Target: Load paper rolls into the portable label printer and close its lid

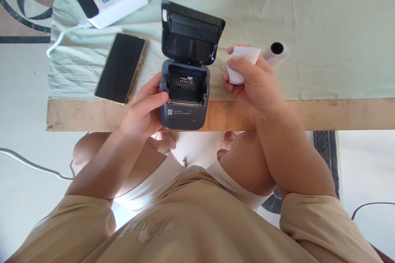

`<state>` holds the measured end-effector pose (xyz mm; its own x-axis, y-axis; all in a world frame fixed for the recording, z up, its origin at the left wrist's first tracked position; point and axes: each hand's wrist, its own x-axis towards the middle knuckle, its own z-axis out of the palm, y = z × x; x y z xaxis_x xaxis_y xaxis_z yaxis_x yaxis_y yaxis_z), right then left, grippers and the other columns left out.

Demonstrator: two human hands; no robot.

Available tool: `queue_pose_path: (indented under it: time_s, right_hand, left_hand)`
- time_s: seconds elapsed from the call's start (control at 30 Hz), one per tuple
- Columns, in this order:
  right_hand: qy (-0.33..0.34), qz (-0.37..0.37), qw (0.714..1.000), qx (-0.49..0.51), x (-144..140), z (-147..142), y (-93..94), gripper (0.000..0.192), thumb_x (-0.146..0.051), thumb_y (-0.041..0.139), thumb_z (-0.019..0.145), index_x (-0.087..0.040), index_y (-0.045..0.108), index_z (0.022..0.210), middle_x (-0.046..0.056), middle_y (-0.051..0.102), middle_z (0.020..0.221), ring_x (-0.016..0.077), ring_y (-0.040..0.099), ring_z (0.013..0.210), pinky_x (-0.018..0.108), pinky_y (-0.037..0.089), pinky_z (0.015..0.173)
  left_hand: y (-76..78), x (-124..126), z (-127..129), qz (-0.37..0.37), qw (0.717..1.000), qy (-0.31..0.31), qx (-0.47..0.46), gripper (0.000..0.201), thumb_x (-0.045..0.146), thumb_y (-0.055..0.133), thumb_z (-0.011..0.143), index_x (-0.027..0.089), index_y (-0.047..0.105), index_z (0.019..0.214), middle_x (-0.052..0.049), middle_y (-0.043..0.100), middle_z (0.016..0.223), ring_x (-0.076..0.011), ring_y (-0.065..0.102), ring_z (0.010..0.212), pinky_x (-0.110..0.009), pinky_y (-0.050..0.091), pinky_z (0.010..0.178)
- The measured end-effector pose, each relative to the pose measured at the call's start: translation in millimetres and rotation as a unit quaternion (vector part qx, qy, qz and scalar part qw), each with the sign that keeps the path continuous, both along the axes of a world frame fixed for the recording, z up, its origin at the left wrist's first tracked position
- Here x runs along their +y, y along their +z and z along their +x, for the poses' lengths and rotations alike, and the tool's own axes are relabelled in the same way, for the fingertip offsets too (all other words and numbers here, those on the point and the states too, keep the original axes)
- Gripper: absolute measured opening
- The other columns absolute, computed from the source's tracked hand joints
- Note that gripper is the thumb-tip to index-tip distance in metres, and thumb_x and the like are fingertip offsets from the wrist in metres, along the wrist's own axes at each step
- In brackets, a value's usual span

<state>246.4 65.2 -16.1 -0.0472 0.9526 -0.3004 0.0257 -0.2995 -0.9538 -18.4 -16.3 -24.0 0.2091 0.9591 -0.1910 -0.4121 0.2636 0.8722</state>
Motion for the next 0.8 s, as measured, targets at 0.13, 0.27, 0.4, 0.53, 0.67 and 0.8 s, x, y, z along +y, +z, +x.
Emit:
queue_pose_path:
  time_s: [0.13, 0.27, 0.4, 0.53, 0.67, 0.8]
  right_hand:
    - [-0.014, -0.006, 1.0, 0.017, -4.0, -5.0, 1.1, 0.05, -0.034, 0.091, 0.075, -0.033, 0.067, 0.119, 0.001, 0.068, 0.098, 0.0231, 0.076, 0.086, 0.04, 0.062, 0.068]
    - [-0.024, -0.023, 0.999, 0.036, -10.5, -14.6, 9.1, 0.051, -0.038, 0.095, 0.077, -0.035, 0.069, 0.121, 0.002, 0.076, 0.11, 0.0265, 0.081, 0.105, 0.045, 0.07, 0.087]
    - [-0.008, -0.025, 1.0, 0.011, -7.8, -14.2, 9.2, 0.036, -0.047, 0.081, 0.086, -0.032, 0.067, 0.116, 0.011, 0.081, 0.124, 0.0345, 0.081, 0.124, 0.05, 0.07, 0.091]
    - [-0.02, 0.058, 0.997, -0.052, -17.6, -18.2, 22.1, 0.044, -0.045, 0.078, 0.089, -0.037, 0.065, 0.13, 0.009, 0.074, 0.132, 0.0345, 0.081, 0.123, 0.049, 0.069, 0.093]
    - [-0.027, 0.204, 0.968, -0.145, -44.4, -27.7, 42.6, 0.043, -0.053, 0.07, 0.099, -0.044, 0.064, 0.141, 0.008, 0.067, 0.14, 0.0322, 0.083, 0.112, 0.051, 0.071, 0.088]
    - [0.02, 0.414, 0.891, -0.186, -53.7, -37.6, 32.3, 0.049, -0.047, 0.06, 0.106, -0.045, 0.06, 0.155, 0.004, 0.071, 0.147, 0.0273, 0.083, 0.106, 0.047, 0.071, 0.084]
  left_hand:
    - [2.4, 1.0, 0.8, -0.005, 1.0, -0.001, 0.007, 0.046, 0.058, 0.091, 0.089, 0.029, 0.076, 0.122, -0.006, 0.086, 0.131, -0.0419, 0.079, 0.141, -0.044, 0.071, 0.085]
    - [2.6, 0.9, 1.4, -0.003, 1.0, 0.008, 0.007, 0.044, 0.054, 0.091, 0.089, 0.029, 0.078, 0.122, -0.005, 0.087, 0.13, -0.0402, 0.079, 0.142, -0.039, 0.07, 0.081]
    - [1.0, 0.0, 0.4, 0.001, 1.0, 0.005, 0.0, 0.041, 0.051, 0.088, 0.093, 0.029, 0.079, 0.125, -0.004, 0.087, 0.132, -0.0386, 0.079, 0.143, -0.039, 0.071, 0.082]
    - [0.5, 1.1, -0.5, 0.001, 1.0, -0.01, -0.002, 0.045, 0.055, 0.09, 0.09, 0.03, 0.077, 0.124, -0.005, 0.087, 0.135, -0.0392, 0.079, 0.143, -0.04, 0.072, 0.083]
    - [0.0, 4.3, -0.3, 0.004, 0.999, -0.022, -0.03, 0.045, 0.05, 0.092, 0.088, 0.028, 0.076, 0.124, -0.005, 0.089, 0.126, -0.0344, 0.087, 0.123, -0.037, 0.07, 0.078]
    - [-1.4, 6.7, 0.6, 0.005, 0.999, -0.019, -0.044, 0.048, 0.049, 0.094, 0.086, 0.025, 0.076, 0.124, -0.006, 0.09, 0.117, -0.0312, 0.089, 0.109, -0.033, 0.069, 0.075]
